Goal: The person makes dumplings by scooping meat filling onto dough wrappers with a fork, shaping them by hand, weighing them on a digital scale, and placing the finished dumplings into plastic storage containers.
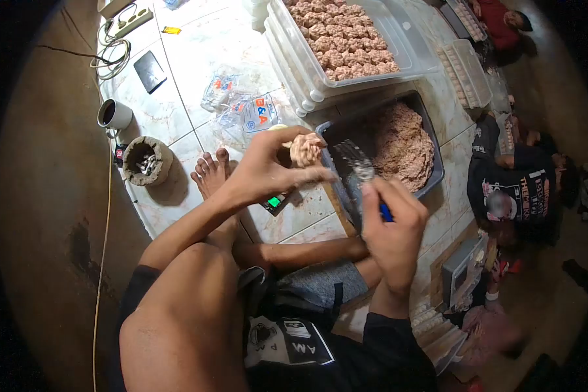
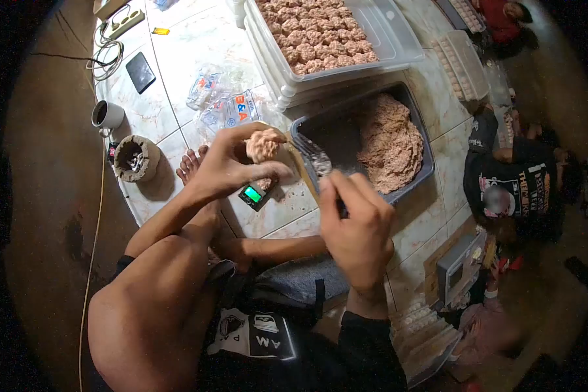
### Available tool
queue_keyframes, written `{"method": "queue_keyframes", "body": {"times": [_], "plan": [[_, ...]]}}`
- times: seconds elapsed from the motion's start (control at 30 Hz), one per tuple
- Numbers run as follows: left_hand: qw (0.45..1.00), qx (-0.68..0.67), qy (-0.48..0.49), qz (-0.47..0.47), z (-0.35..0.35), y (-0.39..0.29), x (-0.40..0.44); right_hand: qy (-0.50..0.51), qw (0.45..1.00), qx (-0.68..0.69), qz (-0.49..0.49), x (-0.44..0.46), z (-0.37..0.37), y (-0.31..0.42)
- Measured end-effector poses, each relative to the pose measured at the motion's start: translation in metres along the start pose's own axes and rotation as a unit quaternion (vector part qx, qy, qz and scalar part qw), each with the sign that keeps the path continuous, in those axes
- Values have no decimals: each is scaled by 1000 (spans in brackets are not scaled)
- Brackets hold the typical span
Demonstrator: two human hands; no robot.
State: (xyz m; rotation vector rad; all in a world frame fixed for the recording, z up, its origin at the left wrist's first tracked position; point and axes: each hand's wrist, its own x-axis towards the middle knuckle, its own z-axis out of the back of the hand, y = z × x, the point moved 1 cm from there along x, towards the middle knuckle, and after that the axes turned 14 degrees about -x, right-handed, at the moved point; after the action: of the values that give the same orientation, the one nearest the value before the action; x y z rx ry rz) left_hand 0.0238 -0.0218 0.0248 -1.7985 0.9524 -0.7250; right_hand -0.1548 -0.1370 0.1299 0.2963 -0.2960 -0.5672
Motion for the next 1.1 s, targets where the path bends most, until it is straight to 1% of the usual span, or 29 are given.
{"method": "queue_keyframes", "body": {"times": [0.03, 0.07, 0.17, 0.2, 0.3, 0.33, 0.43, 0.47, 0.53, 0.57, 0.63, 0.67, 0.77, 0.8, 0.9, 0.93, 1.0, 1.03, 1.07, 1.1], "plan": [[999, -18, 4, -41, 0, 1, 1, -10, 1000, -10, 12, 2, 10, 2], [999, -16, 32, -40, 0, 3, 2, -20, 999, -19, 24, 1, 15, 2], [992, -1, 119, -42, 0, 6, 4, 71, 990, 11, 119, -3, 1, 24], [993, 52, 108, -17, -3, 14, -1, 109, 988, -44, 100, -3, -16, 19], [971, 211, 93, -63, 13, 16, -1, 87, 995, -41, 36, -6, -9, 6], [973, 208, 92, -48, 15, 13, -2, 88, 996, -20, 23, -8, -3, 7], [945, 283, 91, -133, 3, 7, -3, 99, 994, -15, 38, -10, -14, 4], [931, 316, 121, -137, 5, 13, -2, 98, 995, -1, 32, -10, -13, 4], [915, 370, 119, -109, 2, 13, -2, 97, 995, 27, 25, -7, -9, 5], [906, 396, 118, -93, 1, 13, -3, 73, 997, 38, 9, -7, -4, 7], [926, 356, 90, -93, 6, 17, -5, 21, 998, 59, -21, -9, 5, 8], [934, 336, 76, -94, 8, 19, -5, 20, 999, 40, -10, -9, 6, 4], [915, 378, 114, -89, 0, 13, -4, 100, 994, 2, 40, -11, -14, -3], [909, 387, 126, -91, -1, 12, -1, 97, 993, -12, 66, -14, -20, -4], [886, 450, 112, -25, -6, 6, -3, 34, 994, 105, 18, -12, -6, -1], [895, 430, 112, -26, -2, 12, -3, 45, 996, 71, -11, -10, 7, 1], [914, 388, 120, -27, 7, 30, -6, -38, 999, 5, 10, -2, 3, -27], [929, 351, 116, -20, 5, 28, -4, -80, 996, -31, 20, 5, 0, -45], [943, 312, 112, -11, 3, 25, -3, -45, 995, -67, -62, 14, -1, -63], [956, 273, 106, -3, 0, 24, -3, -34, 989, -100, -105, 22, -8, -93]]}}
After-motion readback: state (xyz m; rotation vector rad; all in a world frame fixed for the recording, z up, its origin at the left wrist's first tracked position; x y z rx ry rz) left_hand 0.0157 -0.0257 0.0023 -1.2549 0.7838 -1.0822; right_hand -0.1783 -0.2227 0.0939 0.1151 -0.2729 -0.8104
